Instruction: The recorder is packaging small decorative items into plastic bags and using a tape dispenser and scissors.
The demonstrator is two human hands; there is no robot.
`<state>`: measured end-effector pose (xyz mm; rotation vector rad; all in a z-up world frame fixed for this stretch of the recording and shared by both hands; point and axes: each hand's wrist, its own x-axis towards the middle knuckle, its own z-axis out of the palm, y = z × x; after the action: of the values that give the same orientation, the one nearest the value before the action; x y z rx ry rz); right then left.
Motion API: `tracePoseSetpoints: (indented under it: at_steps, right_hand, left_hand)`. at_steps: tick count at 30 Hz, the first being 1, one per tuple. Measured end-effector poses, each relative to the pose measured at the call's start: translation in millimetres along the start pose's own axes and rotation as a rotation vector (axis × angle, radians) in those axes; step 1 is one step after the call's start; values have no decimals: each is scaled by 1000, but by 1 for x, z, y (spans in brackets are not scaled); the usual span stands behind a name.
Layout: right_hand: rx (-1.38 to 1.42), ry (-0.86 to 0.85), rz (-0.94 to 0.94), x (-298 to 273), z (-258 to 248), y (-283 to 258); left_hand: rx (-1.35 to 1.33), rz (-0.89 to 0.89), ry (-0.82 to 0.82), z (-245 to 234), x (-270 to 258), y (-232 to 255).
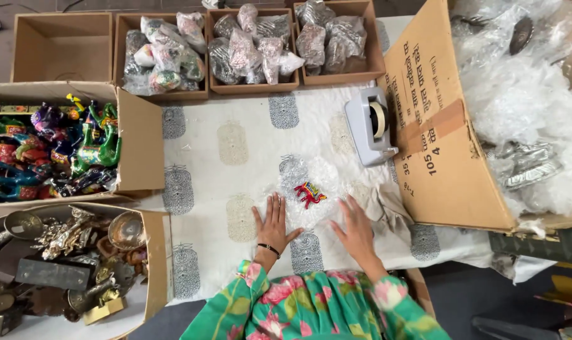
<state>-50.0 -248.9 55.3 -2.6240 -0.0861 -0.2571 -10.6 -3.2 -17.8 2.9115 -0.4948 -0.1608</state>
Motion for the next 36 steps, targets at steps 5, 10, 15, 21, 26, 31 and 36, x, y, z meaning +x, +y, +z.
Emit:
tracePoseSetpoints:
  at_steps: [5, 10, 15, 21, 26, 31, 36]
  right_hand:
    - [35, -163, -109, 69, 31, -15]
    - [-169, -253, -58, 83, 59, 33]
    - [-396, -328, 30, 96, 60, 30]
    - [-78, -144, -68, 72, 26, 31]
    - [17, 179, 71, -11, 11, 19]
    - [-136, 75, 162, -73, 4, 24]
    - [-96, 196, 178, -94, -13, 14]
  left_hand:
    - [86, -17, -141, -22, 1, -1]
    - [50, -14, -172, -9, 12, 3]
    - [64, 13, -167, -10, 23, -5]
    - [-137, 80, -54, -4, 1, -17]
    - [-645, -77, 261, -15, -40, -13]
    - [-1422, -645, 156, 74, -52, -25]
    - [-1671, -713, -293, 89, -50, -21]
